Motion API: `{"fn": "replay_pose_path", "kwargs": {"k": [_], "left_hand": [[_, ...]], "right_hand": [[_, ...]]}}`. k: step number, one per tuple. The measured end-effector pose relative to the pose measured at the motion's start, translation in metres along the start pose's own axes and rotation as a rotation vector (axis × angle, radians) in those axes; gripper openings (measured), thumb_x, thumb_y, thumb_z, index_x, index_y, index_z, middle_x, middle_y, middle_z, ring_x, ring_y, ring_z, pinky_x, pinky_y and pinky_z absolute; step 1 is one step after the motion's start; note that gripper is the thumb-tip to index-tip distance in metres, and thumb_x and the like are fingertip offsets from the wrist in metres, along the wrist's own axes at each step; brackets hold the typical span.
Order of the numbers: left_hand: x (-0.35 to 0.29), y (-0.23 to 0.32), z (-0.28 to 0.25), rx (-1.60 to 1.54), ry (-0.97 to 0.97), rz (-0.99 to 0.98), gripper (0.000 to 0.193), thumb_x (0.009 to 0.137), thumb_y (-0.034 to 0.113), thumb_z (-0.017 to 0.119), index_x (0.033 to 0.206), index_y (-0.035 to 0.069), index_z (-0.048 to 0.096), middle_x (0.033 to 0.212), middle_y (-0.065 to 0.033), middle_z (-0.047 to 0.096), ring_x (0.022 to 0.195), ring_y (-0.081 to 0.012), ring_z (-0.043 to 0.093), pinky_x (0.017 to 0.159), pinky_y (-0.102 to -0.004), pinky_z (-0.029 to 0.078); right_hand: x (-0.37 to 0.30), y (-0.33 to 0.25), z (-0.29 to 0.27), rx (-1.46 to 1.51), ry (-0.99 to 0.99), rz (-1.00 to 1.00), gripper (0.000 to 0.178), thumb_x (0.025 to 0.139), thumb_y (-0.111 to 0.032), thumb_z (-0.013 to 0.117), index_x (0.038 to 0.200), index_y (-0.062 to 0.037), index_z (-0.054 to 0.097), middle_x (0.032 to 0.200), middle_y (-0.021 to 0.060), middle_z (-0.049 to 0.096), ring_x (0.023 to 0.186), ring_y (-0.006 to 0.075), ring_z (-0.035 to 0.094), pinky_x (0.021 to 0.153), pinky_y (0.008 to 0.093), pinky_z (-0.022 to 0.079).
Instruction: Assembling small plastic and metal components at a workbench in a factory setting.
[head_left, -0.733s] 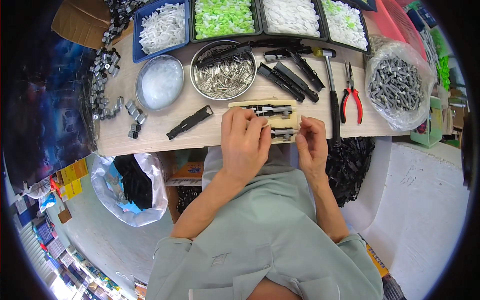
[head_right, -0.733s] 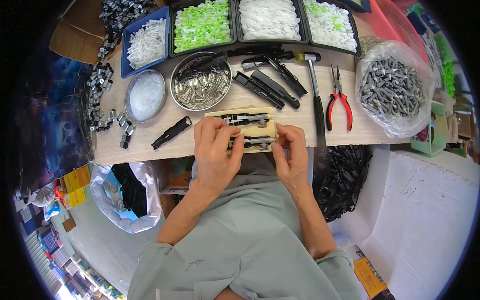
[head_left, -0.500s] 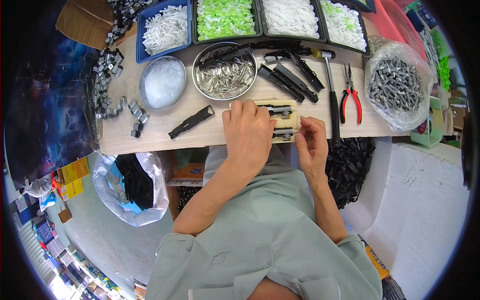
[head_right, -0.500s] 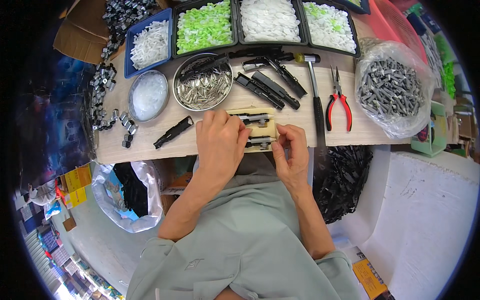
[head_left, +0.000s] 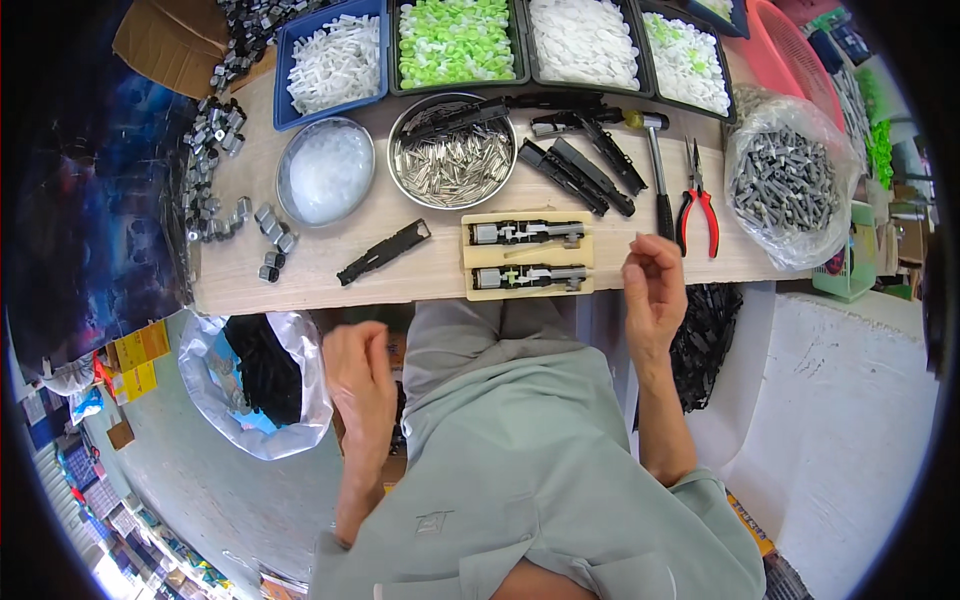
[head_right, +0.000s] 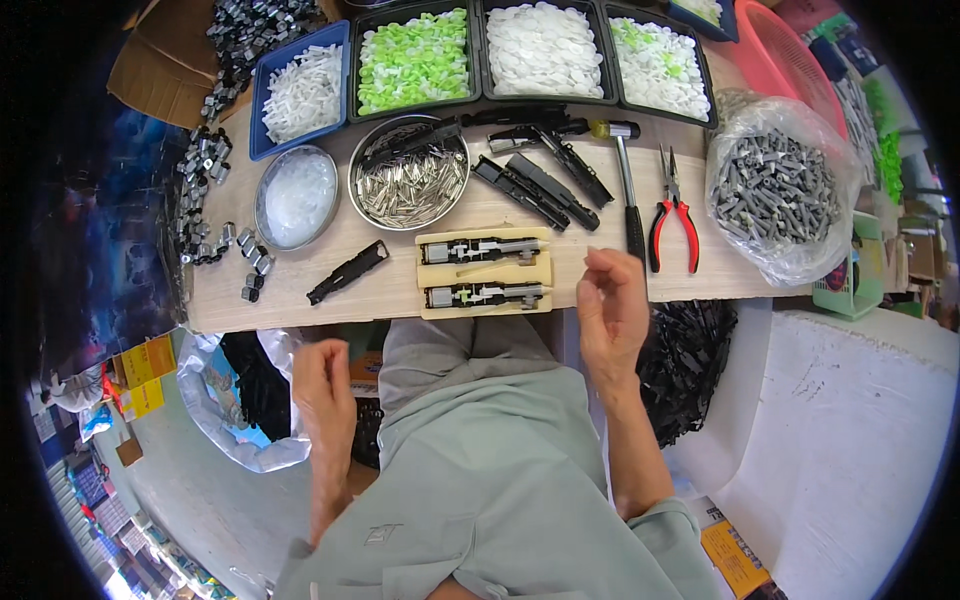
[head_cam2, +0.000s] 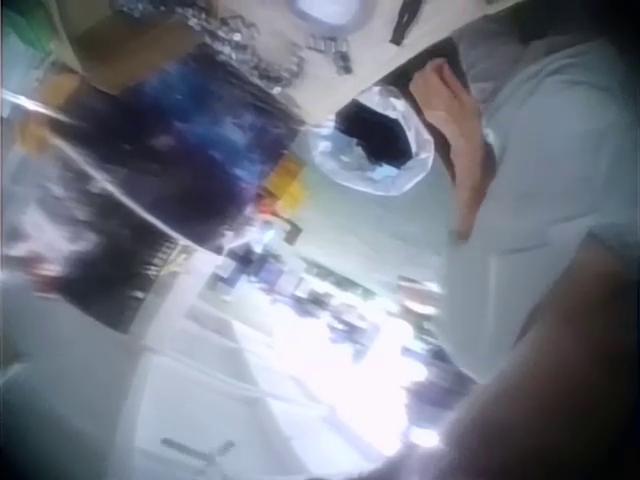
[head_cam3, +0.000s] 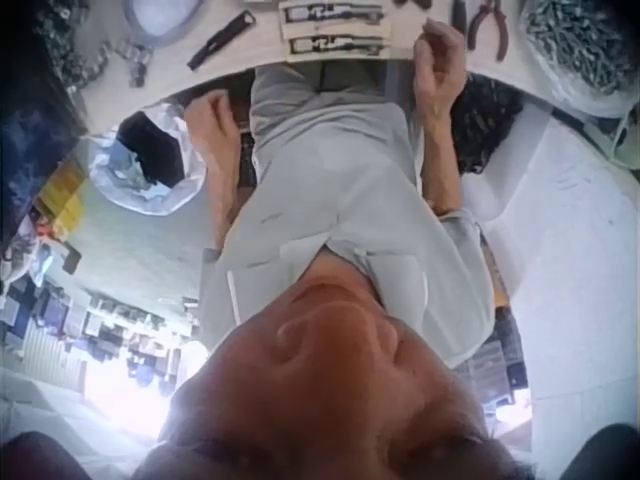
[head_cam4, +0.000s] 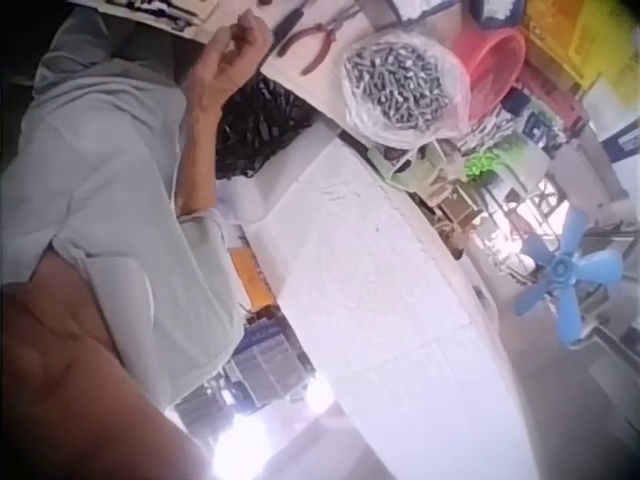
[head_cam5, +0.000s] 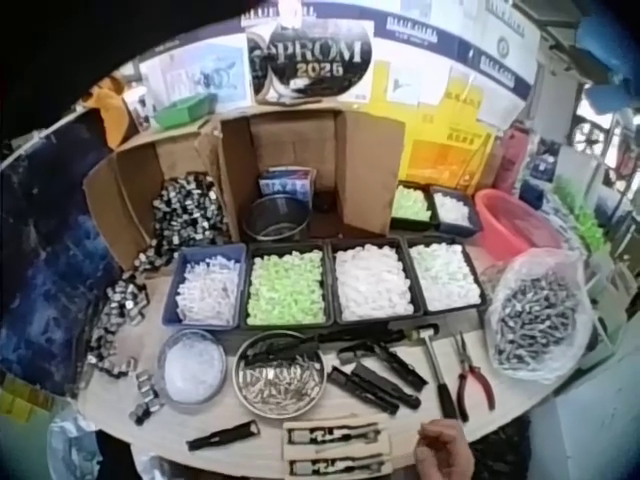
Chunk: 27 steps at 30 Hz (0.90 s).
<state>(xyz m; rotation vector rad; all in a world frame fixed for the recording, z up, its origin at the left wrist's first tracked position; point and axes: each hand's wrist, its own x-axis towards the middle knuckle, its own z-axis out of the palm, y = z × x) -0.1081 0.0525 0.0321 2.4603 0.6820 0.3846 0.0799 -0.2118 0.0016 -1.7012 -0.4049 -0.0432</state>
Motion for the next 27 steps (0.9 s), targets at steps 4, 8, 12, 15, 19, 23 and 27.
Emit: {"fn": "replay_pose_path", "kwargs": {"k": [4,8,12,15,19,23,27], "left_hand": [[-0.050,-0.071,0.027,0.159,-0.125,-0.114,0.021,0.086,-0.001,0.065,0.107,-0.003,0.062,0.131,-0.0271,0.053,0.119,-0.0463,0.052,0.099,-0.0496,0.045],[-0.071,-0.146,0.055,0.186,-0.220,-0.047,0.045,0.084,-0.003,0.063,0.128,-0.002,0.055,0.146,-0.0295,0.042,0.121,-0.0480,0.050,0.099,-0.0505,0.045],[-0.070,-0.142,0.065,0.395,-0.145,-0.003,0.039,0.089,-0.003,0.058,0.128,-0.002,0.057,0.133,-0.0302,0.052,0.121,-0.0470,0.051,0.099,-0.0518,0.044],[-0.061,-0.122,0.048,0.286,-0.069,-0.108,0.027,0.091,-0.004,0.056,0.117,-0.004,0.064,0.122,-0.0277,0.060,0.114,-0.0441,0.058,0.095,-0.0498,0.047],[-0.044,-0.089,0.027,-0.070,0.147,-0.191,0.021,0.094,-0.001,0.057,0.112,-0.004,0.066,0.107,-0.0218,0.067,0.097,-0.0379,0.066,0.086,-0.0436,0.052],[-0.009,-0.031,0.018,-0.238,0.231,0.085,0.018,0.090,-0.007,0.061,0.107,-0.004,0.067,0.102,-0.0183,0.068,0.093,-0.0341,0.066,0.082,-0.0394,0.053],[0.025,0.021,0.032,-0.367,0.126,0.394,0.020,0.080,-0.006,0.072,0.099,-0.001,0.070,0.106,-0.0147,0.067,0.099,-0.0337,0.064,0.084,-0.0399,0.053]], "right_hand": [[0.044,0.002,0.001,-0.225,-0.032,-0.108,0.025,0.096,0.001,0.058,0.122,0.0010,0.059,0.112,0.0045,0.057,0.093,0.0100,0.055,0.082,0.0229,0.046],[0.079,-0.016,0.025,-0.400,-0.130,-0.074,0.023,0.090,0.003,0.063,0.113,-0.0007,0.065,0.112,0.0089,0.060,0.089,0.0152,0.059,0.078,0.0239,0.048],[0.085,-0.022,0.032,-0.511,-0.214,-0.139,0.021,0.092,0.002,0.062,0.112,-0.0007,0.065,0.112,0.0079,0.061,0.087,0.0149,0.059,0.078,0.0243,0.048],[0.067,-0.019,0.003,-0.557,0.146,-0.205,0.017,0.097,0.001,0.059,0.112,0.0009,0.064,0.109,0.0069,0.063,0.093,0.0135,0.060,0.082,0.0262,0.050],[-0.012,0.050,-0.071,-0.580,0.590,0.069,0.018,0.100,-0.005,0.057,0.116,0.0034,0.058,0.105,0.0096,0.062,0.096,0.0182,0.060,0.089,0.0309,0.049],[-0.115,0.156,-0.134,-0.783,0.297,0.482,0.027,0.091,-0.009,0.065,0.113,0.0032,0.055,0.100,0.0175,0.063,0.087,0.0300,0.062,0.083,0.0386,0.051],[-0.166,0.194,-0.136,-1.100,0.100,0.300,0.035,0.084,-0.002,0.065,0.117,0.0030,0.057,0.101,0.0228,0.059,0.102,0.0419,0.058,0.095,0.0477,0.045]]}}
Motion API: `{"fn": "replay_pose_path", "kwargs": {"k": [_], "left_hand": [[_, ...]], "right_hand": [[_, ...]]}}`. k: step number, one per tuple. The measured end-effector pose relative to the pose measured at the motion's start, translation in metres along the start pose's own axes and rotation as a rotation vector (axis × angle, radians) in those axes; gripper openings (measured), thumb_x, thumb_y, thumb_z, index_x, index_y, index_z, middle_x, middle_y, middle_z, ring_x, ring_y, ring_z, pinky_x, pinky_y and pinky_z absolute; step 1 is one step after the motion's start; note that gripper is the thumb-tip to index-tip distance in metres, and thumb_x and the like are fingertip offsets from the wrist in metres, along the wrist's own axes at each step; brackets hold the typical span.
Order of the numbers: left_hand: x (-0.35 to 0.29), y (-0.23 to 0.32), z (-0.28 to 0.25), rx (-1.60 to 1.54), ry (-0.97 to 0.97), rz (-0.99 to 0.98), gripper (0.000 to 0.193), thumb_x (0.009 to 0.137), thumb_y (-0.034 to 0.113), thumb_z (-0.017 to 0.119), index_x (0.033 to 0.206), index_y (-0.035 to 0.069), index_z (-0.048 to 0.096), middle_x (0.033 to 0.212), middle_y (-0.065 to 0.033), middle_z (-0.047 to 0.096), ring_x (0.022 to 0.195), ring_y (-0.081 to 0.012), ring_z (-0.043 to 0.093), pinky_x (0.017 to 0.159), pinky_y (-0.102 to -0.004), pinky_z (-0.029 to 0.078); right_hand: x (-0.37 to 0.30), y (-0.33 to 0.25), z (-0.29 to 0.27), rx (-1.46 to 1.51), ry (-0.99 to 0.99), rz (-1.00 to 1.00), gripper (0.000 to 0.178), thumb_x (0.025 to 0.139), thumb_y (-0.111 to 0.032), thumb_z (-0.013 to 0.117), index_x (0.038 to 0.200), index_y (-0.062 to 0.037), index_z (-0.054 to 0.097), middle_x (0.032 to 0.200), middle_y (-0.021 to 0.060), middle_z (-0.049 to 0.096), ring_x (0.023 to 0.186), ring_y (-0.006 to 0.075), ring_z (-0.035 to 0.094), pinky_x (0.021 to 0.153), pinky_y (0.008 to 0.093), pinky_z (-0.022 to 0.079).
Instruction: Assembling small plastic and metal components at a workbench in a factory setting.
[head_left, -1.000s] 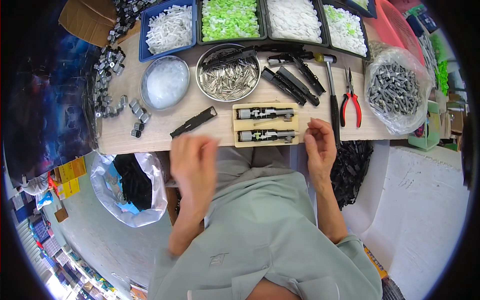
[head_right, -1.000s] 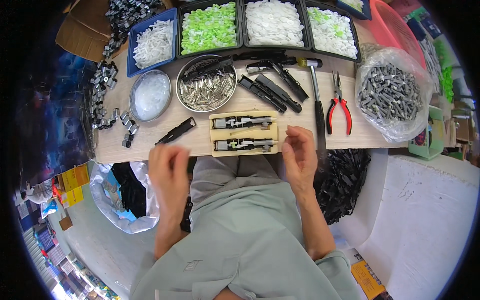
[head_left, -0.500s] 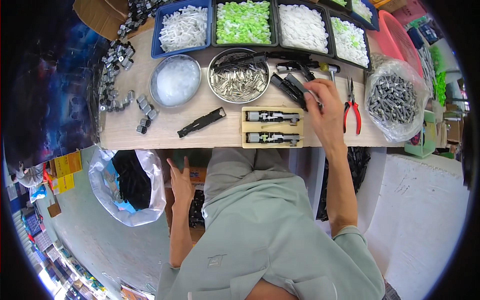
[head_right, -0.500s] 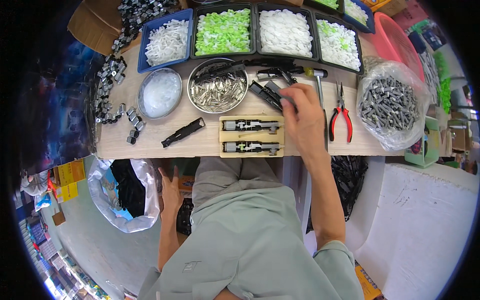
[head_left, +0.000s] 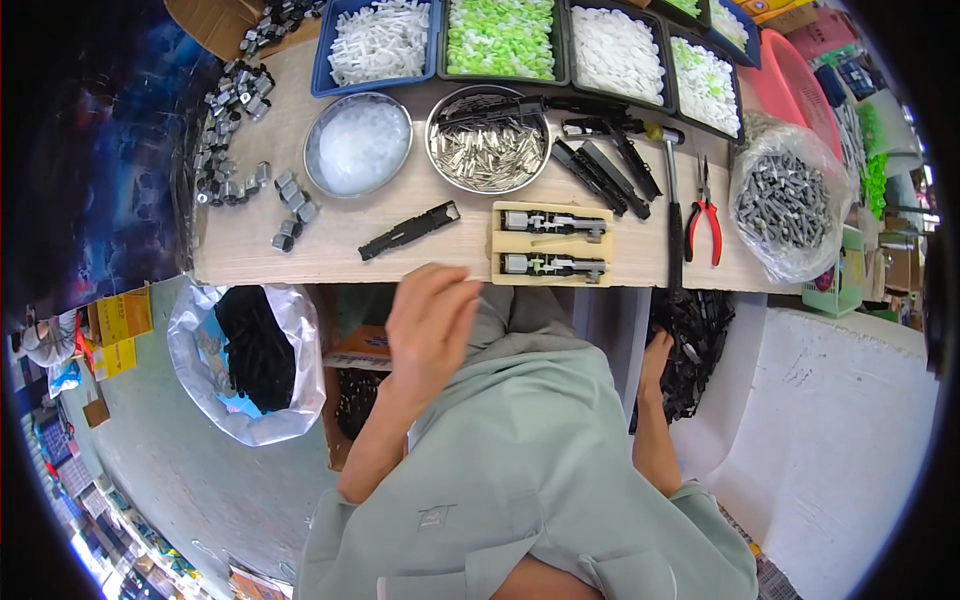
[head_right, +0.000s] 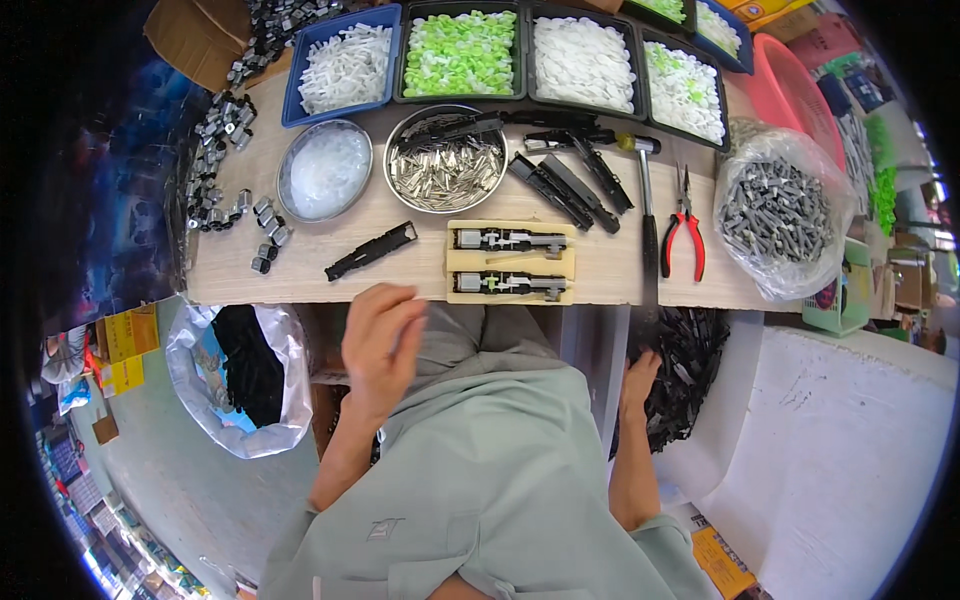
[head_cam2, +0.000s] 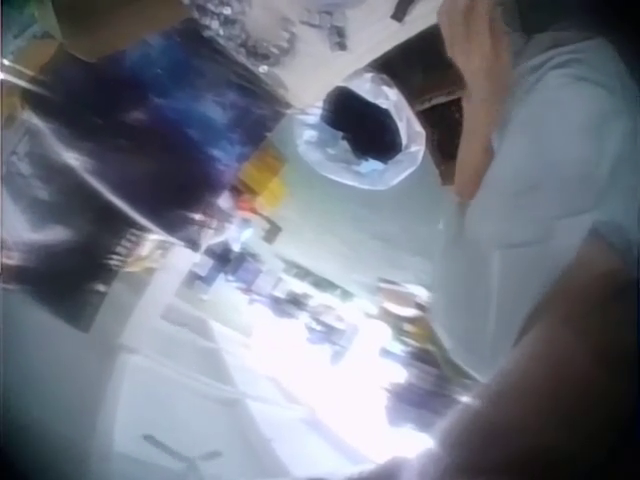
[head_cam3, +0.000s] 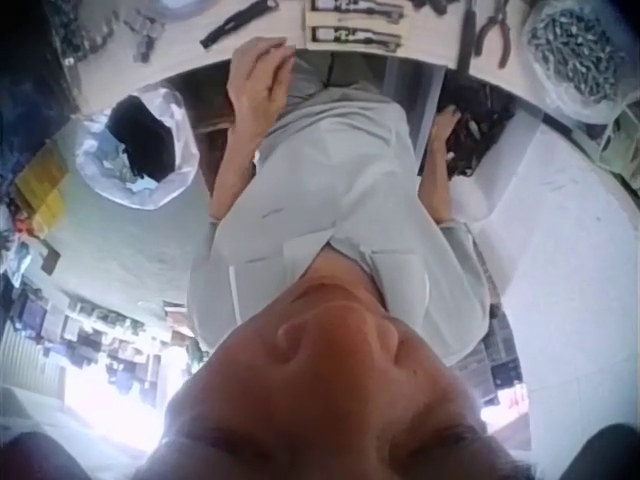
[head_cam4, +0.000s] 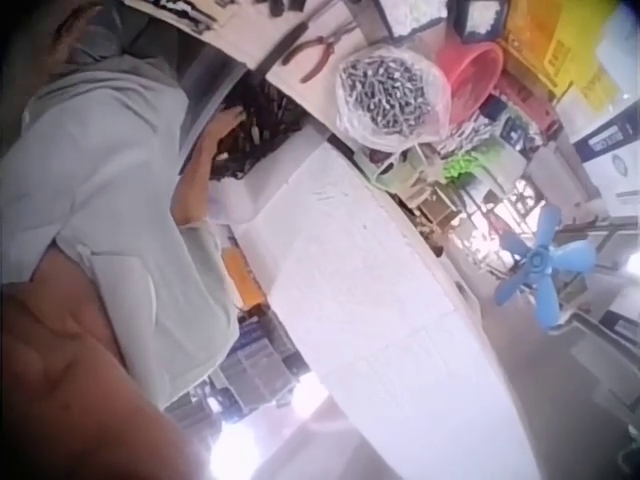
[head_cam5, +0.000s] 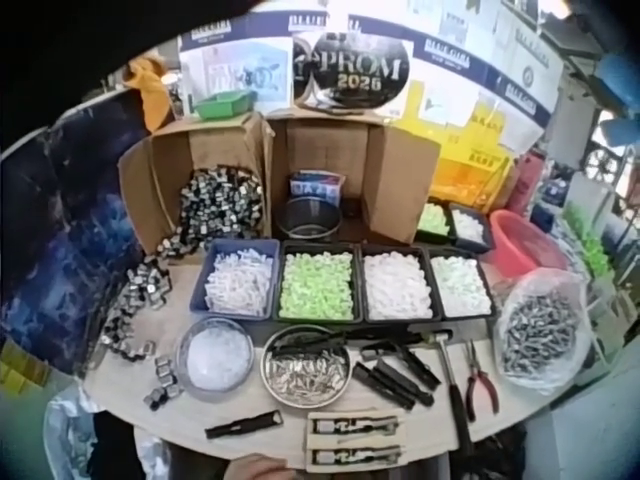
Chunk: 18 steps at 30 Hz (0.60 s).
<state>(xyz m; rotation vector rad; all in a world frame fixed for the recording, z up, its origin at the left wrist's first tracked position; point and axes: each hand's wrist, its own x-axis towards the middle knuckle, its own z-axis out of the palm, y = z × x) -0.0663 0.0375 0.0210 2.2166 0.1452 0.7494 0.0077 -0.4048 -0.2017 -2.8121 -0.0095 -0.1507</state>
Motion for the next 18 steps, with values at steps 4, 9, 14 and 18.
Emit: {"fn": "replay_pose_path", "kwargs": {"k": [4,9,14,18], "left_hand": [[0.021,0.013,0.040,-0.053,-0.068,0.111,0.019,0.078,-0.003,0.073,0.096,0.001,0.071,0.107,-0.0125,0.067,0.106,-0.0344,0.061,0.086,-0.0406,0.052],[0.028,0.016,0.052,-0.052,-0.026,0.125,0.020,0.078,-0.004,0.073,0.097,0.001,0.070,0.106,-0.0120,0.067,0.107,-0.0345,0.060,0.085,-0.0409,0.053],[0.013,0.015,0.049,-0.158,-0.011,0.110,0.019,0.080,-0.007,0.071,0.098,-0.002,0.067,0.103,-0.0136,0.067,0.101,-0.0346,0.063,0.085,-0.0405,0.053],[0.022,0.007,0.047,-0.001,0.090,0.051,0.020,0.080,-0.006,0.069,0.099,-0.001,0.066,0.103,-0.0146,0.065,0.102,-0.0366,0.061,0.087,-0.0441,0.051]], "right_hand": [[0.006,-0.012,-0.024,0.092,-0.176,0.026,0.028,0.086,0.000,0.062,0.113,0.0030,0.058,0.101,0.0241,0.057,0.098,0.0439,0.058,0.089,0.0481,0.047],[0.006,-0.022,-0.058,0.077,0.002,-0.112,0.011,0.091,0.003,0.055,0.101,0.0026,0.060,0.096,0.0240,0.059,0.089,0.0448,0.058,0.078,0.0467,0.049],[-0.017,-0.005,-0.059,0.095,-0.085,-0.009,0.015,0.094,-0.002,0.055,0.109,-0.0006,0.060,0.103,0.0224,0.060,0.093,0.0411,0.060,0.079,0.0457,0.050],[-0.048,0.001,-0.044,0.015,-0.435,-0.136,0.047,0.091,-0.008,0.057,0.136,-0.0008,0.046,0.130,0.0290,0.046,0.119,0.0463,0.050,0.100,0.0449,0.046]]}}
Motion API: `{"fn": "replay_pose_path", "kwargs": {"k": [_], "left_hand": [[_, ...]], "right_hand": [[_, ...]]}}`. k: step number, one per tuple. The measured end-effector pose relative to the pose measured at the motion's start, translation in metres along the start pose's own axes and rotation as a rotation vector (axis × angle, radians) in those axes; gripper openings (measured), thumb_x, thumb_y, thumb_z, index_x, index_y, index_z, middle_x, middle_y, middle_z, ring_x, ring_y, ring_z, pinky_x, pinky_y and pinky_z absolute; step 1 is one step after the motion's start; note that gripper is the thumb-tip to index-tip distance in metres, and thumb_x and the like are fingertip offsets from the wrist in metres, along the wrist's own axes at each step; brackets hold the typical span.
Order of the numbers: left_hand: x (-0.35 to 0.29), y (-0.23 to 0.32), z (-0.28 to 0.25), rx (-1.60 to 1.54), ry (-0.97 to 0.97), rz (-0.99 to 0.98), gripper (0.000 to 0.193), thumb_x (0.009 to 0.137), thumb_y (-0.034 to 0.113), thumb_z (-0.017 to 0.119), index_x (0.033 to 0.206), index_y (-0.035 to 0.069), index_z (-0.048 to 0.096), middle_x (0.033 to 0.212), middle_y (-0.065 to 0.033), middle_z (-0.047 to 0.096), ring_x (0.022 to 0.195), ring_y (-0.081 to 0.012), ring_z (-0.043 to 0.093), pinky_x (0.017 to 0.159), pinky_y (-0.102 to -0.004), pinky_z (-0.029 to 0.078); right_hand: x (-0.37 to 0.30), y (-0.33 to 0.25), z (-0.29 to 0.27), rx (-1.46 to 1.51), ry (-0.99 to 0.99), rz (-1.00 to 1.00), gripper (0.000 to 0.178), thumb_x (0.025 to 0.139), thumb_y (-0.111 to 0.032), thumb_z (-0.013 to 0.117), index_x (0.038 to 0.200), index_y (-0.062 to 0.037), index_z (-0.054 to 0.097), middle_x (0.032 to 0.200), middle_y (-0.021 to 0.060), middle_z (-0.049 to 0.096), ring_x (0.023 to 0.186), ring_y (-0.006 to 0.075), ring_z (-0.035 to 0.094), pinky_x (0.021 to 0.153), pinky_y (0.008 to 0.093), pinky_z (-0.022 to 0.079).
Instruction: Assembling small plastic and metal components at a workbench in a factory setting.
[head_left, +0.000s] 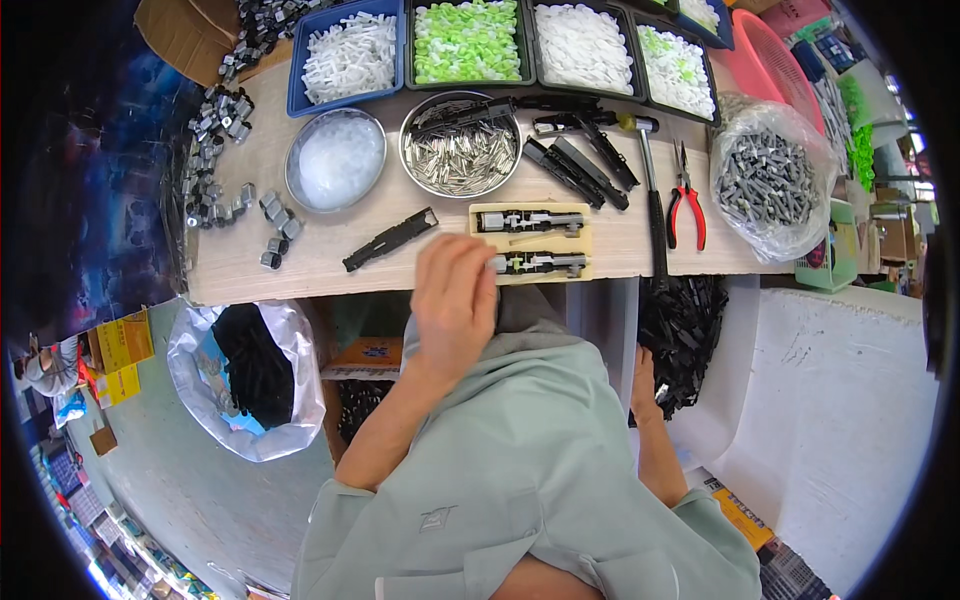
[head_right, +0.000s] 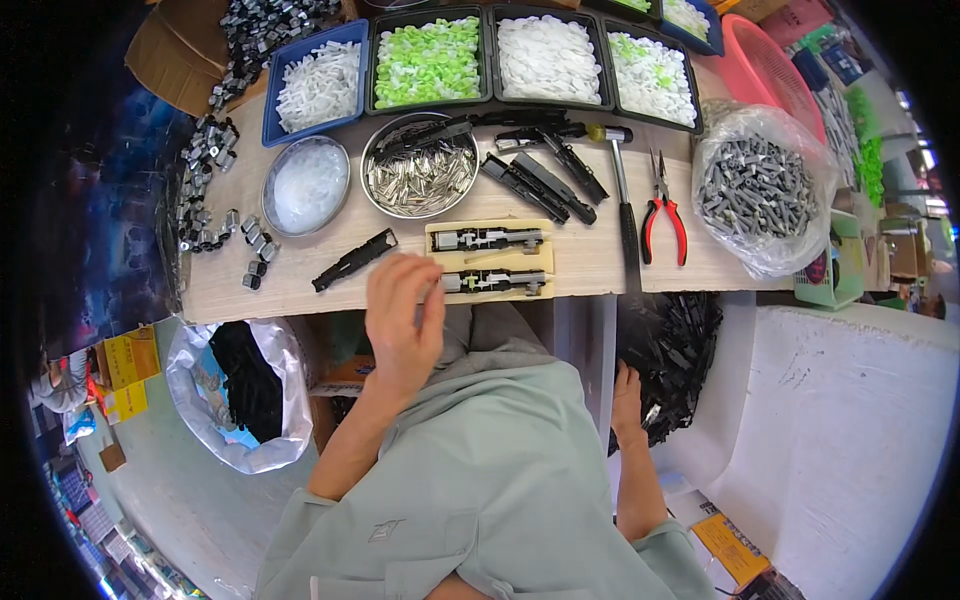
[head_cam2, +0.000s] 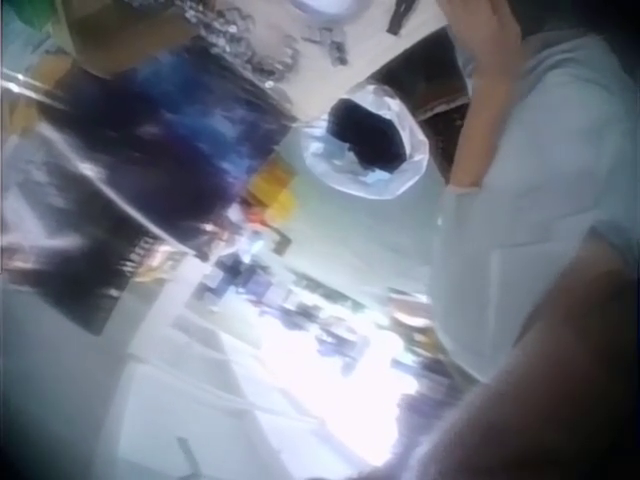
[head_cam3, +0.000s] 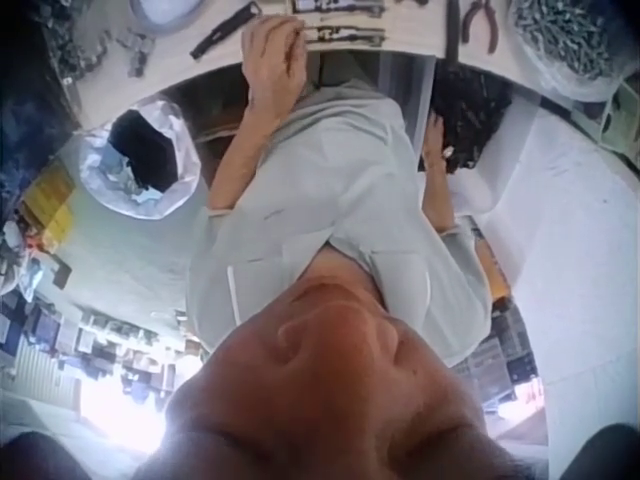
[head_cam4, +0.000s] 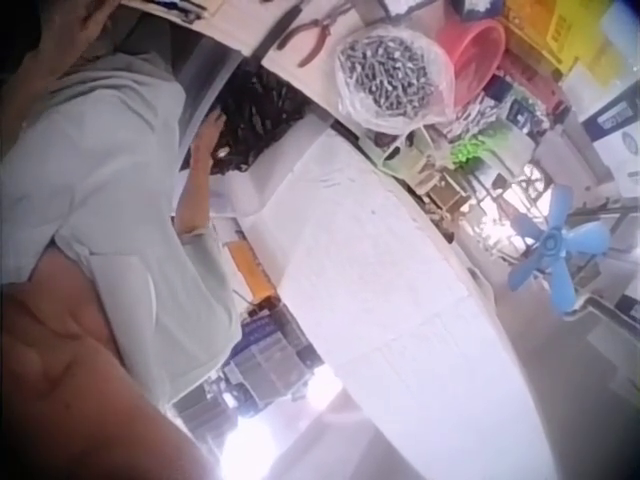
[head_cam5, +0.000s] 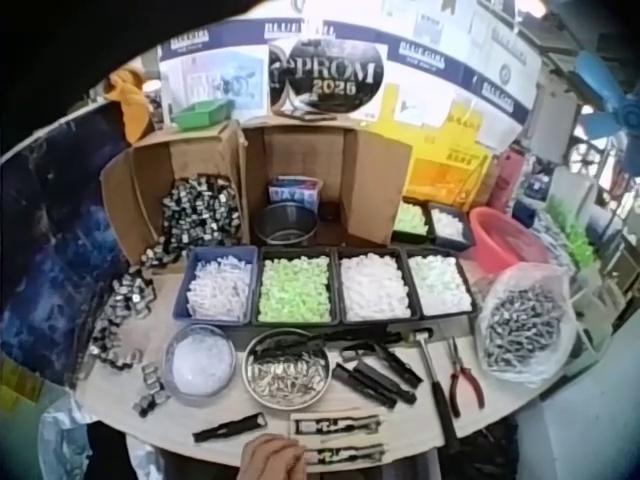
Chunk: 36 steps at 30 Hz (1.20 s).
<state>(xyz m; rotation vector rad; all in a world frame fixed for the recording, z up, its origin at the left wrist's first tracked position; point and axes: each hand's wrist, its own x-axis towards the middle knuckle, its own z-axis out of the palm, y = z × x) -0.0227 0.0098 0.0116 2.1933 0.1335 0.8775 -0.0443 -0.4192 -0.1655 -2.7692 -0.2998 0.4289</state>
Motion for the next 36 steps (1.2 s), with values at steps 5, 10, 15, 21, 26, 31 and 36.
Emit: {"fn": "replay_pose_path", "kwargs": {"k": [5,10,15,21,26,31,36], "left_hand": [[0.014,-0.024,-0.019,0.173,0.082,-0.021,0.025,0.080,-0.007,0.067,0.104,-0.001,0.065,0.106,-0.0150,0.065,0.105,-0.0372,0.060,0.092,-0.0454,0.048],[0.020,-0.031,-0.030,0.193,0.066,-0.034,0.025,0.080,-0.011,0.064,0.104,-0.002,0.064,0.106,-0.0141,0.066,0.105,-0.0357,0.060,0.092,-0.0445,0.048],[0.018,-0.015,-0.022,-0.015,0.065,-0.012,0.024,0.080,-0.009,0.066,0.102,-0.001,0.065,0.104,-0.0144,0.066,0.104,-0.0351,0.061,0.091,-0.0442,0.049],[0.008,0.058,0.002,-0.489,-0.493,0.076,0.051,0.078,-0.003,0.074,0.125,-0.002,0.058,0.115,-0.0164,0.065,0.104,-0.0371,0.064,0.091,-0.0418,0.052],[-0.021,0.061,0.018,-0.420,-0.558,-0.074,0.062,0.078,-0.003,0.070,0.136,-0.002,0.048,0.111,-0.0211,0.063,0.096,-0.0401,0.065,0.083,-0.0443,0.054],[-0.015,0.039,-0.008,-0.387,-0.480,-0.111,0.054,0.076,-0.008,0.067,0.128,-0.003,0.054,0.108,-0.0226,0.062,0.094,-0.0382,0.065,0.080,-0.0416,0.054],[-0.016,0.043,-0.021,-0.468,-0.275,-0.259,0.042,0.073,-0.007,0.064,0.114,0.000,0.062,0.105,-0.0166,0.063,0.083,-0.0341,0.063,0.072,-0.0427,0.053]], "right_hand": [[-0.005,-0.007,-0.020,0.028,-0.184,0.079,0.048,0.089,-0.007,0.059,0.135,-0.0003,0.048,0.124,0.0282,0.056,0.111,0.0468,0.058,0.093,0.0486,0.050],[-0.012,-0.004,-0.065,0.002,0.013,0.030,0.040,0.090,-0.008,0.060,0.129,-0.0007,0.054,0.121,0.0266,0.061,0.108,0.0448,0.060,0.090,0.0490,0.051],[0.001,-0.003,-0.107,0.091,0.634,0.241,0.034,0.100,-0.018,0.059,0.127,0.0020,0.054,0.114,0.0161,0.066,0.101,0.0301,0.064,0.088,0.0384,0.050],[0.033,-0.185,-0.168,0.795,0.648,0.027,0.035,0.099,-0.010,0.060,0.131,-0.0011,0.049,0.114,0.0076,0.061,0.102,0.0161,0.058,0.091,0.0302,0.048],[0.056,-0.282,-0.141,1.179,0.349,-0.362,0.057,0.101,-0.025,0.063,0.143,0.0033,0.037,0.118,0.0113,0.056,0.100,0.0148,0.054,0.090,0.0284,0.046],[0.077,-0.302,-0.145,1.557,0.115,-0.393,0.050,0.107,-0.037,0.046,0.139,0.0007,0.040,0.105,0.0087,0.052,0.089,0.0147,0.048,0.080,0.0285,0.042],[0.079,-0.318,-0.146,1.819,0.029,-0.308,0.025,0.104,-0.014,0.050,0.128,-0.0078,0.047,0.102,0.0083,0.051,0.092,0.0201,0.049,0.090,0.0380,0.043]]}}
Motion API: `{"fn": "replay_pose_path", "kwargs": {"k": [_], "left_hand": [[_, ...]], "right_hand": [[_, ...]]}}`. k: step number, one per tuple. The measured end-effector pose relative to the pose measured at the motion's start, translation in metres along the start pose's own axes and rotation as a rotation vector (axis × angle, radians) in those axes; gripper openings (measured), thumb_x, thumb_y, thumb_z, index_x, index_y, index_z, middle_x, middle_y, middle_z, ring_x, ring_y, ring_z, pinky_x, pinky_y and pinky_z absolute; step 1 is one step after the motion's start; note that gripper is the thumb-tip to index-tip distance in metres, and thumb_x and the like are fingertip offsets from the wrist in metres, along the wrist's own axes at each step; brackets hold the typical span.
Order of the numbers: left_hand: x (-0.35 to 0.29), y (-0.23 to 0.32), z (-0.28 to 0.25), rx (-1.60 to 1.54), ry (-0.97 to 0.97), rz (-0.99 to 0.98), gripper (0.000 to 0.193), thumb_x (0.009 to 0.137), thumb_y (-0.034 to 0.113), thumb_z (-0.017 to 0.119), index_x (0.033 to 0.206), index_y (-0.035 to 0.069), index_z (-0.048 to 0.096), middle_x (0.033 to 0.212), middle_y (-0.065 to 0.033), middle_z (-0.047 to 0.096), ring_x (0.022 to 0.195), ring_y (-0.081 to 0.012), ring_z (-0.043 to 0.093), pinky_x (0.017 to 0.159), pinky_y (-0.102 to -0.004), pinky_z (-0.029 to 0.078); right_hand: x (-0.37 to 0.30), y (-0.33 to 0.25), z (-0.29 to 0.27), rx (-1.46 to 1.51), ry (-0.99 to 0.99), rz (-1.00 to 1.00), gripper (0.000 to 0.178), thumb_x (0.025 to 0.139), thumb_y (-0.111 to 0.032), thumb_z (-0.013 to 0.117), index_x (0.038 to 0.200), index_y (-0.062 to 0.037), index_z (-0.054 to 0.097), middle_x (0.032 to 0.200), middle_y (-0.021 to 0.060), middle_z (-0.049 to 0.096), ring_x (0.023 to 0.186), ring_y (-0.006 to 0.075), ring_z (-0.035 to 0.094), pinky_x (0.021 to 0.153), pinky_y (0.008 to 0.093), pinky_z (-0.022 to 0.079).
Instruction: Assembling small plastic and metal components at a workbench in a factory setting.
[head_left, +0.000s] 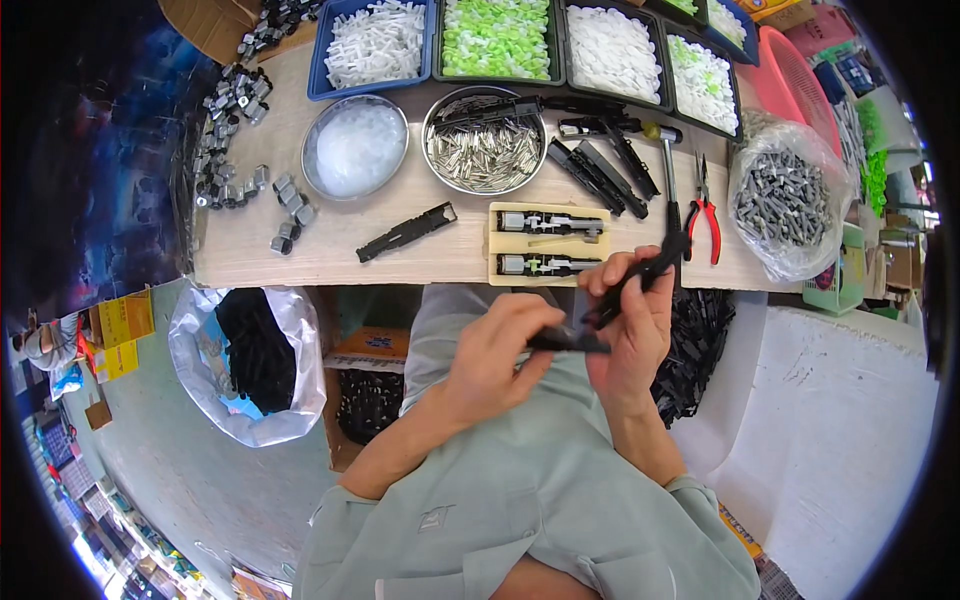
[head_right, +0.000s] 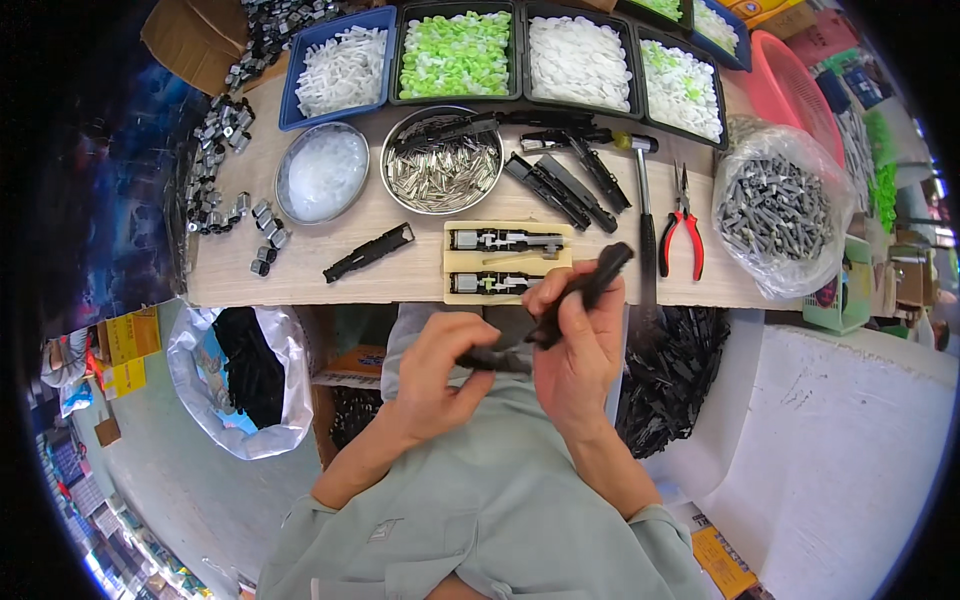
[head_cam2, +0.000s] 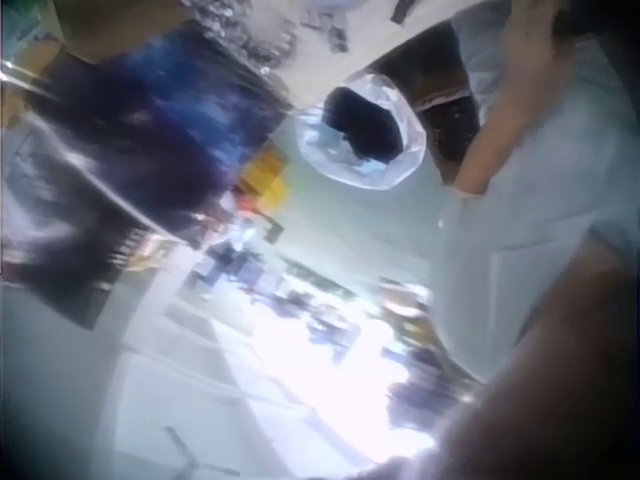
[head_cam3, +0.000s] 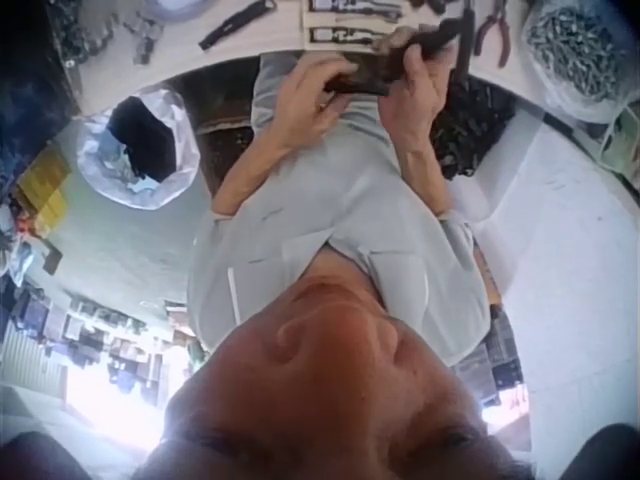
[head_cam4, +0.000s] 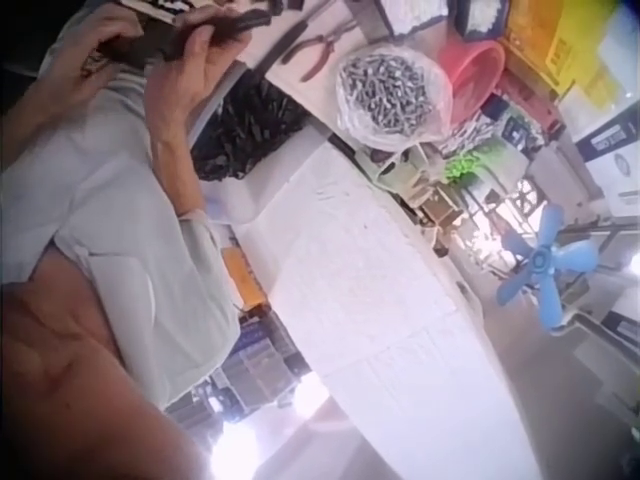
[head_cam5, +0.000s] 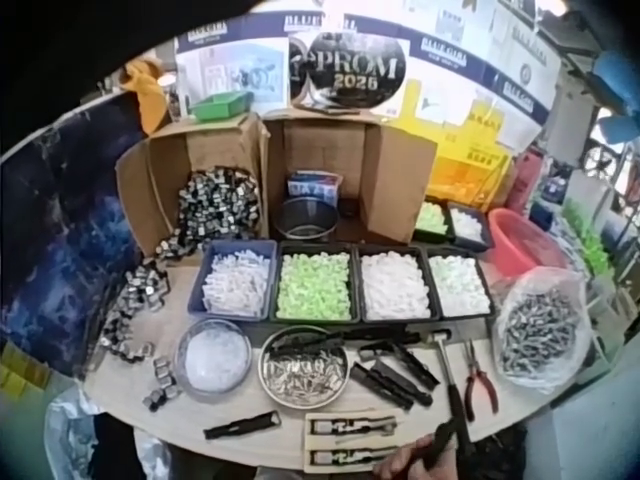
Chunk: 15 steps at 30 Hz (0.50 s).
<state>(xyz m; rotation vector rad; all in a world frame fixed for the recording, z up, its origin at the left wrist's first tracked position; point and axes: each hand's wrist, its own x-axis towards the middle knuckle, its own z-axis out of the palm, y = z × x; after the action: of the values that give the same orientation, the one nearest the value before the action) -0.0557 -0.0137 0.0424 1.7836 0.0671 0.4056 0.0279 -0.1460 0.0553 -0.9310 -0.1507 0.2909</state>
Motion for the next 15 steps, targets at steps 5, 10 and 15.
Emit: {"fn": "replay_pose_path", "kwargs": {"k": [5,10,15], "left_hand": [[0.009,-0.014,-0.011,0.357,-0.137,0.562,0.039,0.067,0.003,0.070,0.105,0.002,0.067,0.110,-0.0137,0.064,0.079,-0.0238,0.064,0.063,-0.0330,0.051],[0.007,-0.017,-0.007,0.278,-0.129,0.616,0.031,0.073,0.003,0.072,0.103,0.001,0.064,0.109,-0.0157,0.064,0.077,-0.0255,0.064,0.064,-0.0337,0.052],[0.002,-0.001,0.001,-0.335,0.096,0.057,0.012,0.096,0.007,0.063,0.103,0.000,0.055,0.109,-0.0177,0.065,0.086,-0.0207,0.064,0.077,-0.0324,0.053]], "right_hand": [[-0.013,0.004,0.000,0.221,0.056,0.194,0.028,0.100,-0.003,0.052,0.126,-0.0099,0.046,0.110,0.0091,0.053,0.106,0.0238,0.054,0.102,0.0421,0.045],[-0.012,-0.006,-0.001,0.178,0.003,0.315,0.032,0.098,-0.007,0.058,0.127,-0.0075,0.045,0.111,0.0090,0.052,0.107,0.0236,0.055,0.105,0.0441,0.047],[-0.001,0.007,-0.009,-0.465,0.047,-0.200,0.060,0.089,-0.010,0.072,0.141,-0.0047,0.043,0.136,0.0155,0.050,0.119,0.0284,0.054,0.108,0.0418,0.042]]}}
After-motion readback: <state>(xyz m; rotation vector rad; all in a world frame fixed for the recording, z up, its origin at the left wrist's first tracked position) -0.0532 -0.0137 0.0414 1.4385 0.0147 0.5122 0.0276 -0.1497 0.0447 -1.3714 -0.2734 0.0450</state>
